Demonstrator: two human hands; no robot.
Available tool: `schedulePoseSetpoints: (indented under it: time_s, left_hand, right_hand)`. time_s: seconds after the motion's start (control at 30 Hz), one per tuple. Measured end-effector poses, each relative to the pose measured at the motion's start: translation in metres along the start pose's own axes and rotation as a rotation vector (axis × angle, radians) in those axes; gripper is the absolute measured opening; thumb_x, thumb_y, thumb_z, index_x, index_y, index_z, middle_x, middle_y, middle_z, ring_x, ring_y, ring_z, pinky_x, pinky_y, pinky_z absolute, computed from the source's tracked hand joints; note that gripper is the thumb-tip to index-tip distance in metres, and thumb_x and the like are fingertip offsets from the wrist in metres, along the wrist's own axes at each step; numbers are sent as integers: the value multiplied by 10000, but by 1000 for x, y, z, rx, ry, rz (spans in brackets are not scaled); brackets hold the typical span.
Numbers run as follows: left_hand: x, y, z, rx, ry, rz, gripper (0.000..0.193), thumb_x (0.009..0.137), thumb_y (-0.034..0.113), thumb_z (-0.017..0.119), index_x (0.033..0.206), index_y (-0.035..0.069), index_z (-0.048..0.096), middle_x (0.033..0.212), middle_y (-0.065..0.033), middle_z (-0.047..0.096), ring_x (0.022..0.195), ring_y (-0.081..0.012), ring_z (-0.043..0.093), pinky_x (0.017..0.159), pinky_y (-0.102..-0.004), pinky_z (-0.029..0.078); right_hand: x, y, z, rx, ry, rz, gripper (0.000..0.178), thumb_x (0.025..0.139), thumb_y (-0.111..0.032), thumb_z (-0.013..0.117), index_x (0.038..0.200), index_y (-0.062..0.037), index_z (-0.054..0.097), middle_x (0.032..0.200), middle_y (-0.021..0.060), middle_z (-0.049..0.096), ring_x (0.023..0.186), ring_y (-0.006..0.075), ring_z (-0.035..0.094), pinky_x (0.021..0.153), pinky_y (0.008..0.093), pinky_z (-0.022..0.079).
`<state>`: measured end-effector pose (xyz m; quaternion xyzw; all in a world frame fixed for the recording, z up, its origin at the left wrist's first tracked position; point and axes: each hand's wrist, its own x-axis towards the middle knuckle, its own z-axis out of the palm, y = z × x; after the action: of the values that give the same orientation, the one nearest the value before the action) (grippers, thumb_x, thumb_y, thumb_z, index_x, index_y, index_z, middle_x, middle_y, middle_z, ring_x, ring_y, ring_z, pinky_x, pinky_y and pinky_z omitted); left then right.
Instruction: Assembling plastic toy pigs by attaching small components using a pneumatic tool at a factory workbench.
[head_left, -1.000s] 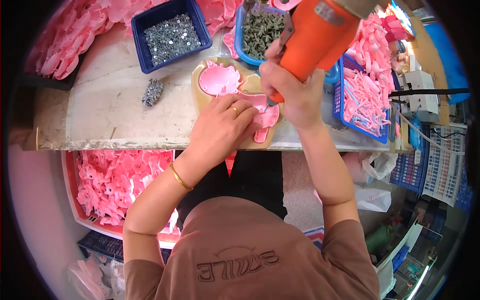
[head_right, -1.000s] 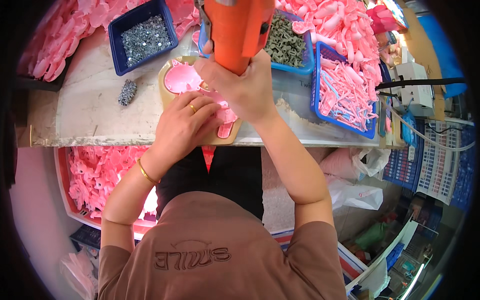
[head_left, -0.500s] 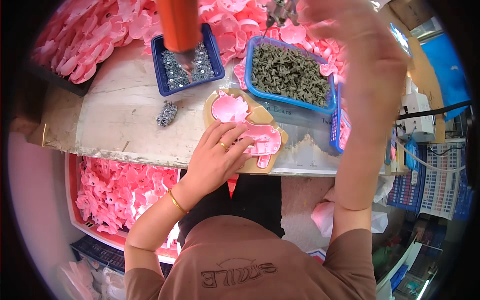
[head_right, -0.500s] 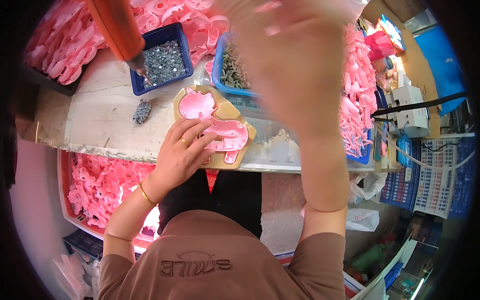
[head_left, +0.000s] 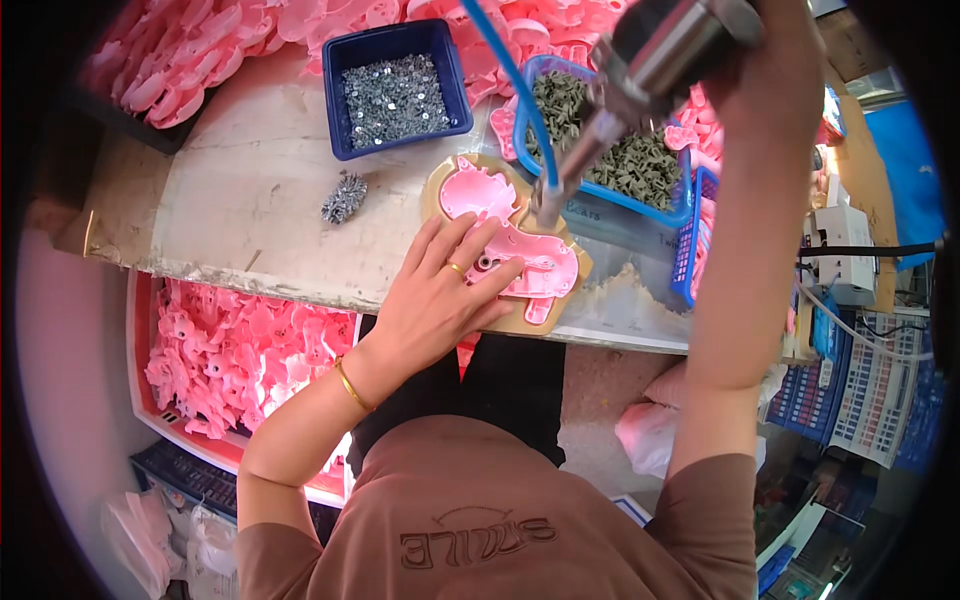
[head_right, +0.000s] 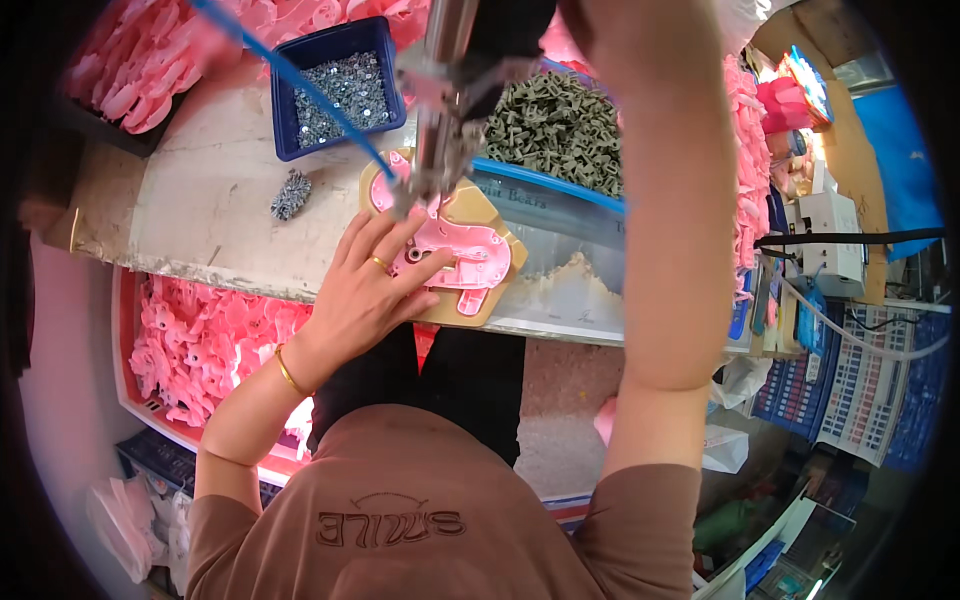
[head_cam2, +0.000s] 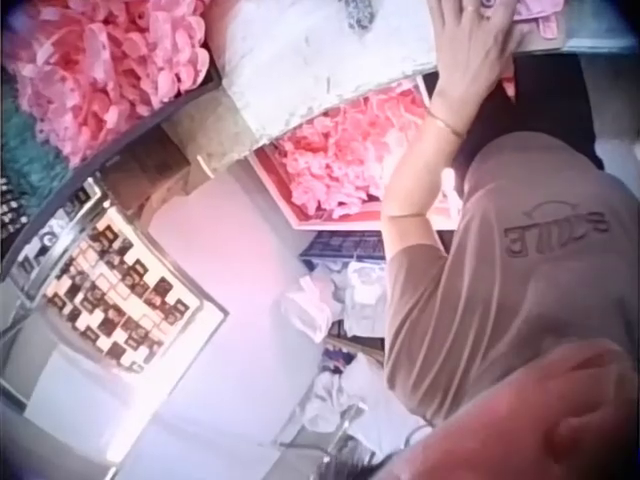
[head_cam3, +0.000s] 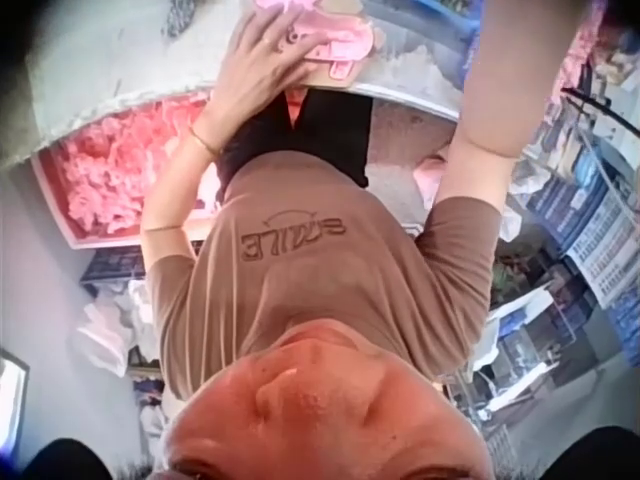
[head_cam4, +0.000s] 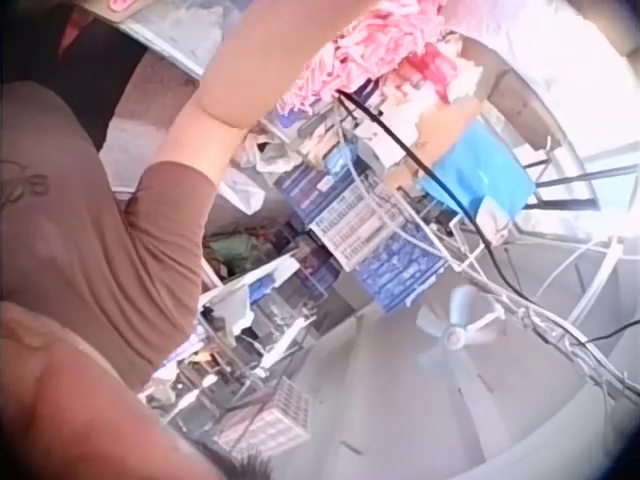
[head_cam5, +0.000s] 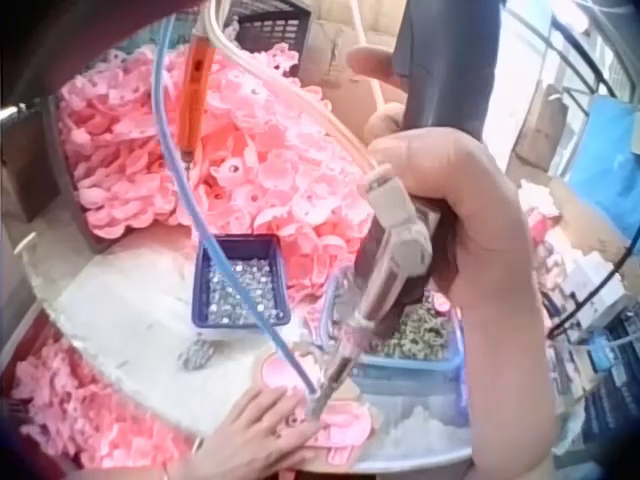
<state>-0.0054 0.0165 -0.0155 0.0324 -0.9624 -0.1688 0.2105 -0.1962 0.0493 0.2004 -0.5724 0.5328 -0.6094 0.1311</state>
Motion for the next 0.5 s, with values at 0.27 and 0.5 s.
schedulePoseSetpoints:
  time_s: [0.27, 0.5]
  left_hand:
    - [-3, 0, 2, 28, -28, -16, 429, 854, 341, 699, 1250, 206, 606, 1391, -116, 487, 1308, -328, 426, 1132, -500, 312]
    - [-2, 0, 4, 29, -16, -23, 419, 863, 335, 693, 1252, 204, 612, 1238, -126, 569, 1296, -353, 435, 1143, -515, 299]
  right_hand:
    - [-40, 19, 24, 251, 225, 10, 654, 809, -44, 615, 1397, 88, 359, 744, 93, 600, 521, 132, 529, 501, 238, 429]
    - [-55, 15, 40, 174, 330, 158, 618, 825, -8, 639, 1374, 88, 372, 717, 63, 600, 517, 119, 557, 492, 243, 437]
